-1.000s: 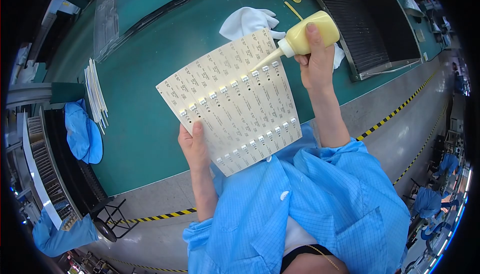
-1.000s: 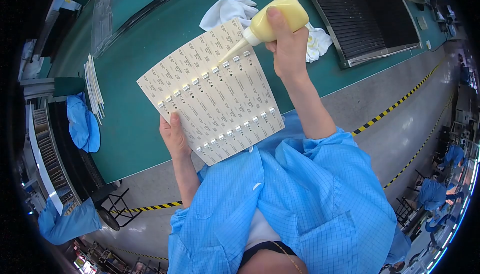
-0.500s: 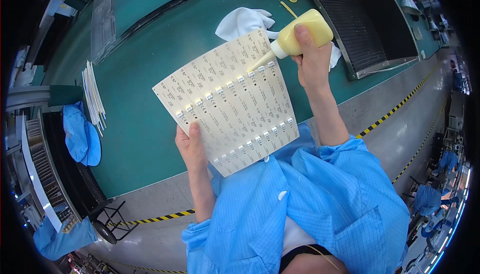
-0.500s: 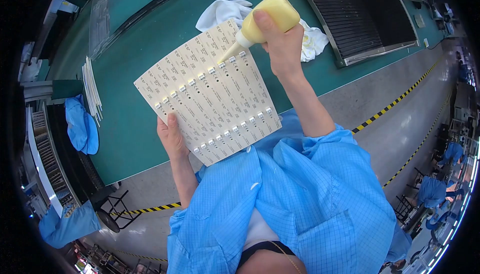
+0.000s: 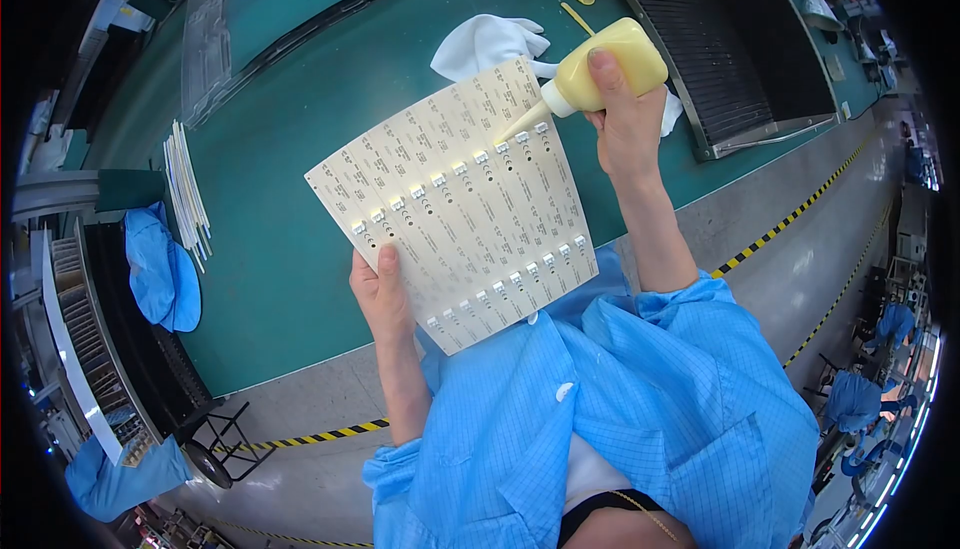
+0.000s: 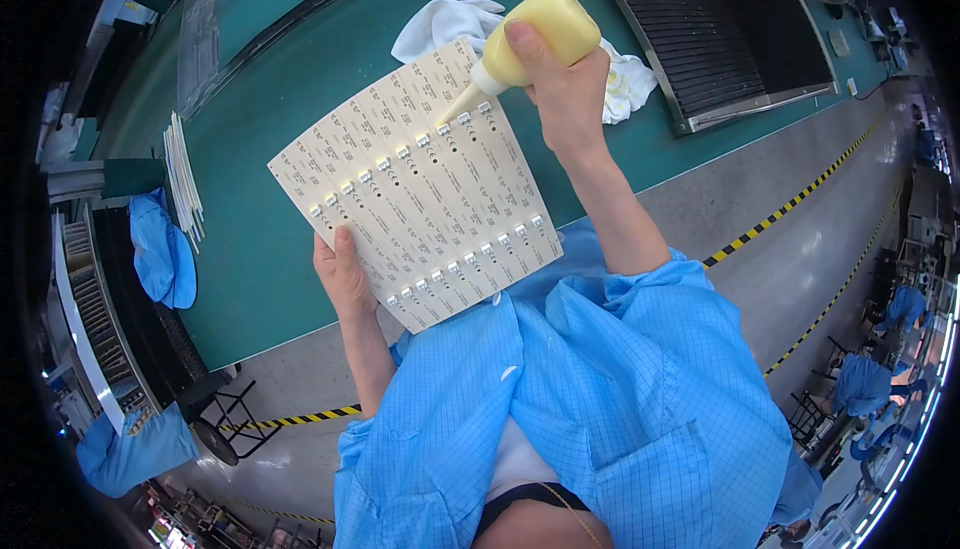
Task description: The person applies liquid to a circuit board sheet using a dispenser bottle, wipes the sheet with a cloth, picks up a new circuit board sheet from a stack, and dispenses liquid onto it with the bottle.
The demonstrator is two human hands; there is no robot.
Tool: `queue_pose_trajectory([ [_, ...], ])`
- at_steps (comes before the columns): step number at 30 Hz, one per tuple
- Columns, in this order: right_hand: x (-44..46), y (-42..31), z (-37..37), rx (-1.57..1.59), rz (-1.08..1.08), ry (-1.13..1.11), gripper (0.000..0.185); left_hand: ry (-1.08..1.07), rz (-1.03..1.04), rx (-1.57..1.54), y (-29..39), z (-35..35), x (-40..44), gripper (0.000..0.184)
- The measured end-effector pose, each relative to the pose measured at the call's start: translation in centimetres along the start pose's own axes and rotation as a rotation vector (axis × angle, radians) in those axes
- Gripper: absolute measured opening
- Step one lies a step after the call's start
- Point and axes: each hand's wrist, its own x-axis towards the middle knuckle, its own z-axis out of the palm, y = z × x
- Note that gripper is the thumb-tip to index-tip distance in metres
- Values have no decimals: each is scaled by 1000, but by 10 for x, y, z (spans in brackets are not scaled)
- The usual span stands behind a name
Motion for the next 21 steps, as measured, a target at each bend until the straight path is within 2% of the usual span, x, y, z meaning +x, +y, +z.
queue_pose_trajectory([
  [16,-1,-8,2,-82,-73,11,23,9,-3,-4,1,0,-1,42],
  [21,-2,-5,-9,15,-28,72,24,0,2,-20,0,0,-1,42],
])
